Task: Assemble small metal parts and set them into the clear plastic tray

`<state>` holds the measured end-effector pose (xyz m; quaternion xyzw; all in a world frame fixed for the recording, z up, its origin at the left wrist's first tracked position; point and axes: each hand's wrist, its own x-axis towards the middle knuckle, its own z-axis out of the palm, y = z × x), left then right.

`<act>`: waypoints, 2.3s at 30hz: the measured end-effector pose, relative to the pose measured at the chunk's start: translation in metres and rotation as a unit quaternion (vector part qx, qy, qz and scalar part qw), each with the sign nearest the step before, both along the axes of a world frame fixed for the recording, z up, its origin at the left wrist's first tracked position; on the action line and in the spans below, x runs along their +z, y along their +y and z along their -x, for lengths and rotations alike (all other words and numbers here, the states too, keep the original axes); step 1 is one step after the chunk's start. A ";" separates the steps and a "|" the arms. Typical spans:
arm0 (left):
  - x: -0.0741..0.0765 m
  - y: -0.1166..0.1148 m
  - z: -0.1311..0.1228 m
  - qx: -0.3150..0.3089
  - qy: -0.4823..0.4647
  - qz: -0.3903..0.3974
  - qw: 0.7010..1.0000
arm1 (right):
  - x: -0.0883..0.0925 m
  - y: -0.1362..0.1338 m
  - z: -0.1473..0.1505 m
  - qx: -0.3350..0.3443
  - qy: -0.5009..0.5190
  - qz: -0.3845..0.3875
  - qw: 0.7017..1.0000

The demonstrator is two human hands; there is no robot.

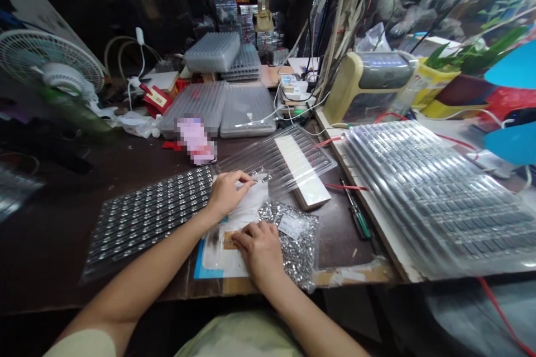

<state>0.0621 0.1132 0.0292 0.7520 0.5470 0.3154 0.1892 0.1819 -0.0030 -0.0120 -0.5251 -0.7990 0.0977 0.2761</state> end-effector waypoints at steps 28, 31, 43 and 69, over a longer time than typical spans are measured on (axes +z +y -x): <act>-0.039 -0.118 0.044 -0.017 -0.085 0.045 0.995 | 0.007 0.008 -0.052 -0.014 -0.022 -0.056 0.998; -0.041 -0.119 0.043 -0.020 -0.058 0.024 0.998 | 0.009 0.007 -0.051 -0.025 0.027 -0.029 0.999; -0.041 -0.118 0.038 -0.024 -0.031 0.008 0.999 | 0.010 0.003 -0.045 0.007 0.098 0.051 0.994; -0.041 -0.112 0.055 0.078 -0.198 0.000 0.977 | 0.026 0.012 -0.048 0.036 0.089 0.131 0.987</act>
